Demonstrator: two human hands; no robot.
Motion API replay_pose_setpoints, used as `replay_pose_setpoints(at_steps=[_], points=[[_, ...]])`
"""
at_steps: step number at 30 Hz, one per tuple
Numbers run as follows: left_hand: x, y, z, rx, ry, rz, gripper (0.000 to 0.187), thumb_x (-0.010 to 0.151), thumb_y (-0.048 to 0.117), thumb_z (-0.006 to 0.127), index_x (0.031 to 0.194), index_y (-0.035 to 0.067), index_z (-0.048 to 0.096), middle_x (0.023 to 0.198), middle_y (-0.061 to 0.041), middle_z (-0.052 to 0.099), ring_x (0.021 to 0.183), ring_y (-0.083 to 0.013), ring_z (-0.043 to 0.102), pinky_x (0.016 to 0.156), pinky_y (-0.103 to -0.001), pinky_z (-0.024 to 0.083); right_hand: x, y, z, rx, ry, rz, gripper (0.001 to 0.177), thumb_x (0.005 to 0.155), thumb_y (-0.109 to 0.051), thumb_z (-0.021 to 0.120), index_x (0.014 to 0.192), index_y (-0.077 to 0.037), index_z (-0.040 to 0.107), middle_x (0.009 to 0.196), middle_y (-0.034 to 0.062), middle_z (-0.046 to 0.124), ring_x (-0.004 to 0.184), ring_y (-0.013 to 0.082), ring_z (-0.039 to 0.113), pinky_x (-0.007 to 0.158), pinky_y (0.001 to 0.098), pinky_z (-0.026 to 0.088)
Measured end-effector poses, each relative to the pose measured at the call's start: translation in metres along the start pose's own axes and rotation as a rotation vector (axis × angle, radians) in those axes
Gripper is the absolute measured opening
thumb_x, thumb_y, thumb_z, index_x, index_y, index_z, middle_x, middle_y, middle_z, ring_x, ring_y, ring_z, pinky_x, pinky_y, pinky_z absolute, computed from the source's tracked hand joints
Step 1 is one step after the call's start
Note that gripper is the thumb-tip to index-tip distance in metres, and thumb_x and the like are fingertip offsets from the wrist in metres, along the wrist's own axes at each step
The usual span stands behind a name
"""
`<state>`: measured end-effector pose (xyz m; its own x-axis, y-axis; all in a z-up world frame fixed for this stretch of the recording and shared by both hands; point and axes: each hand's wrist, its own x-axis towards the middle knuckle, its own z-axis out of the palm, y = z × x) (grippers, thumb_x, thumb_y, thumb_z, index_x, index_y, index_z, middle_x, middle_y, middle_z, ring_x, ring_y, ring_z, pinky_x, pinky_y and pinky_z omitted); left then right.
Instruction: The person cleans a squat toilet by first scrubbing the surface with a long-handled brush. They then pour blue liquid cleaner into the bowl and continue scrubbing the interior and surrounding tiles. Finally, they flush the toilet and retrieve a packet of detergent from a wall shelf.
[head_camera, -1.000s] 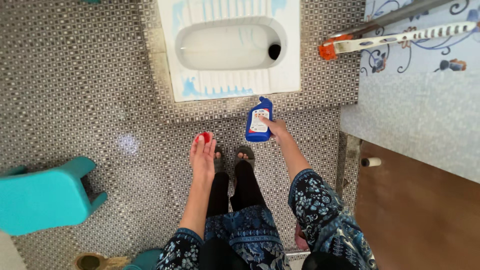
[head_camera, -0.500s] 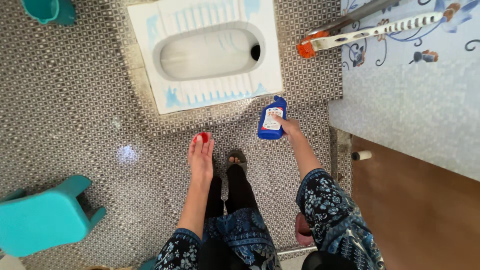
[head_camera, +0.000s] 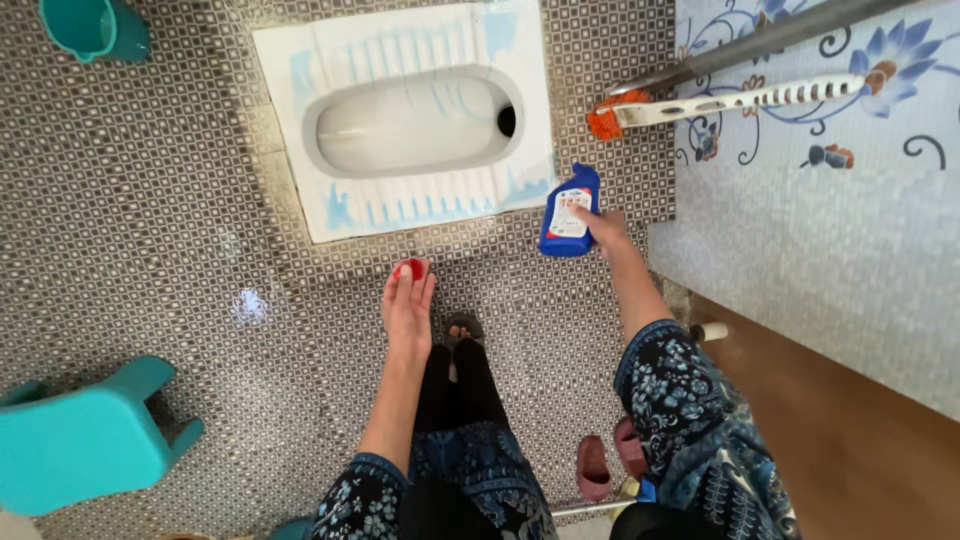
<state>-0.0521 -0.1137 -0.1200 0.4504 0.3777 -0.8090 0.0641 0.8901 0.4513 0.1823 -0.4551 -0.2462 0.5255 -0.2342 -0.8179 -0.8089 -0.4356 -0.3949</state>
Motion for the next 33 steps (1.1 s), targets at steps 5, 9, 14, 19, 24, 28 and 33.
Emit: replay_pose_setpoints(at_steps=[5,9,14,19,24,28,33], points=[[0.016,0.004,-0.002,-0.042,0.003,-0.001,0.033,0.095,0.021,0.072,0.121,0.006,0.059,0.128,-0.014,0.067,0.125,-0.0282,0.067,0.105,-0.04,0.051,0.019,-0.042,-0.003,-0.056,-0.02,-0.056,0.066,0.081,-0.038,0.087,0.116,0.014,0.068,0.107,0.0217,0.077,0.086,0.0292,0.078,0.066,0.042,0.062],[0.03,0.017,0.002,-0.051,0.015,0.011,0.028,0.095,0.021,0.073,0.115,0.009,0.058,0.124,-0.012,0.068,0.123,-0.0286,0.068,0.104,-0.041,0.055,0.023,-0.078,0.008,0.069,-0.009,-0.075,0.063,0.079,-0.032,0.09,0.116,0.013,0.067,0.108,0.021,0.076,0.088,0.0281,0.079,0.068,0.0415,0.065],[0.043,0.048,0.023,-0.04,0.031,-0.063,0.028,0.094,0.026,0.07,0.114,0.012,0.057,0.122,-0.013,0.072,0.115,-0.0282,0.068,0.083,-0.042,0.051,0.021,-0.132,0.02,0.134,0.019,-0.133,0.051,0.076,-0.025,0.085,0.117,0.001,0.069,0.106,0.0162,0.076,0.087,0.0274,0.077,0.063,0.0455,0.06],[0.051,0.072,0.034,-0.032,0.017,0.025,0.029,0.096,0.024,0.071,0.117,0.009,0.058,0.123,-0.012,0.069,0.124,-0.0251,0.067,0.101,-0.037,0.053,0.023,-0.181,0.038,0.171,0.016,-0.179,0.05,0.08,-0.025,0.088,0.115,0.006,0.068,0.109,0.017,0.077,0.091,0.0276,0.078,0.069,0.0418,0.065],[0.06,0.079,0.028,-0.102,0.039,0.029,0.029,0.096,0.021,0.07,0.118,0.008,0.058,0.121,-0.012,0.069,0.122,-0.0268,0.067,0.101,-0.038,0.053,0.031,-0.205,0.056,0.194,-0.023,-0.19,0.053,0.082,-0.027,0.086,0.117,0.008,0.066,0.109,0.0184,0.076,0.091,0.0276,0.079,0.069,0.042,0.066],[0.068,0.088,0.023,-0.109,0.071,0.033,0.031,0.096,0.021,0.071,0.12,0.006,0.057,0.121,-0.013,0.069,0.122,-0.0273,0.067,0.103,-0.039,0.052,0.042,-0.215,0.087,0.104,-0.001,-0.152,0.059,0.085,-0.034,0.084,0.118,0.011,0.066,0.109,0.0206,0.076,0.089,0.0297,0.076,0.065,0.0436,0.058],[0.074,0.103,0.024,-0.109,0.116,0.028,0.036,0.094,0.022,0.072,0.123,0.006,0.057,0.125,-0.012,0.068,0.124,-0.0274,0.066,0.104,-0.04,0.051,0.05,-0.223,0.127,0.134,-0.024,-0.147,0.065,0.079,-0.038,0.087,0.115,0.012,0.066,0.106,0.017,0.077,0.087,0.0256,0.079,0.07,0.0386,0.067]])
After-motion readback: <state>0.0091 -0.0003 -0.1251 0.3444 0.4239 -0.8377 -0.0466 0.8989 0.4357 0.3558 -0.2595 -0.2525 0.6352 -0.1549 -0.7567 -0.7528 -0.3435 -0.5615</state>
